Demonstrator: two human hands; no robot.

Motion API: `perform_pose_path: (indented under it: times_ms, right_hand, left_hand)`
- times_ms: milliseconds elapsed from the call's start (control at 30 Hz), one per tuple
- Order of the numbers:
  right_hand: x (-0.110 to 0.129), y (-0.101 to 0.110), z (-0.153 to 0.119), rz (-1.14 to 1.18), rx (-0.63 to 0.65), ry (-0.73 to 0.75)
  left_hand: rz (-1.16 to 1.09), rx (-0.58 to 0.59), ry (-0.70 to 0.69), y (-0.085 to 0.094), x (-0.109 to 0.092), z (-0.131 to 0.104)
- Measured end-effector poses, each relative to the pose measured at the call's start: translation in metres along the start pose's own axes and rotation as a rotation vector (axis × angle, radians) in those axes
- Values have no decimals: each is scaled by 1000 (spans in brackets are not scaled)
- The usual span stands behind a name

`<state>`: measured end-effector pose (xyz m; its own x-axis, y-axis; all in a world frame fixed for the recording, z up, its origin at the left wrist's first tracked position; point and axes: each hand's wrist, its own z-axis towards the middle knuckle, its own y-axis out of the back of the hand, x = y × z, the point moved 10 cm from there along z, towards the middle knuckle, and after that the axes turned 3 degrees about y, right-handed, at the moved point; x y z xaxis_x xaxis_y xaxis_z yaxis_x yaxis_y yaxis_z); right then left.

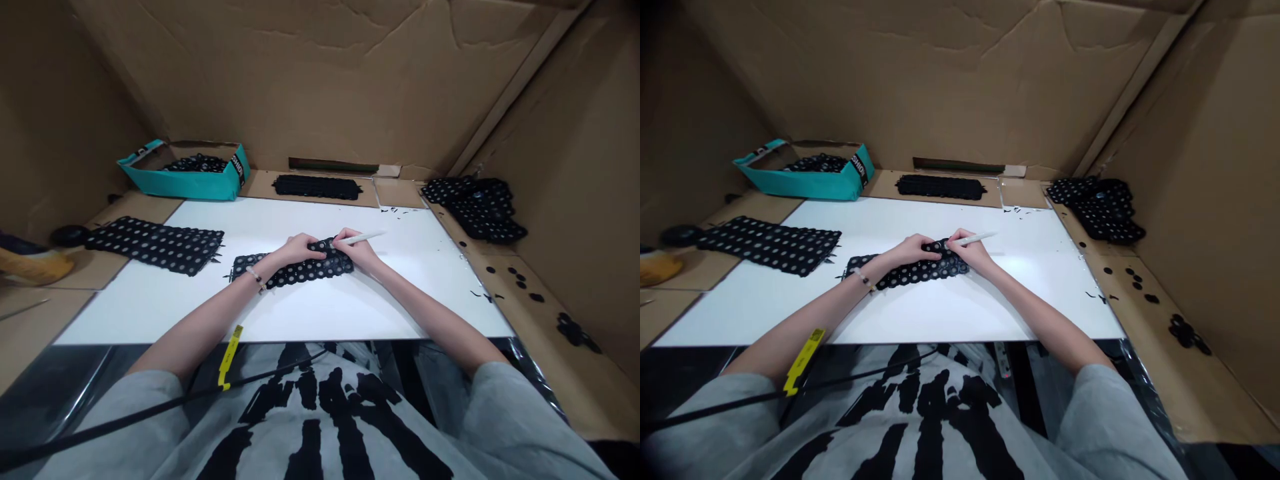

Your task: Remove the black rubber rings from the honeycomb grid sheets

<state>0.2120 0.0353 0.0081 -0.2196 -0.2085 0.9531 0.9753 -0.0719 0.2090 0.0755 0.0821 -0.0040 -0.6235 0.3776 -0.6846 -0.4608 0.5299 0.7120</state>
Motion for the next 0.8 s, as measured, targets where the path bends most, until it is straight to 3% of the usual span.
perform_pose_path:
  times_ms: [300,433,567,800]
  right_hand:
    - [0,-1,-3,0,23,-41]
    - [2,-5,-4,-105,2,-4]
    - [19,-10,-6,-235,-34,95]
    - [25,-11,-7,-256,-42,95]
  left_hand:
    - [-31,-23,92,1,7,0]
    - [-110,-17,117,0,11,0]
    - [-304,134,53,-6,5,-1]
    - [-405,334,64,-14,6,-5]
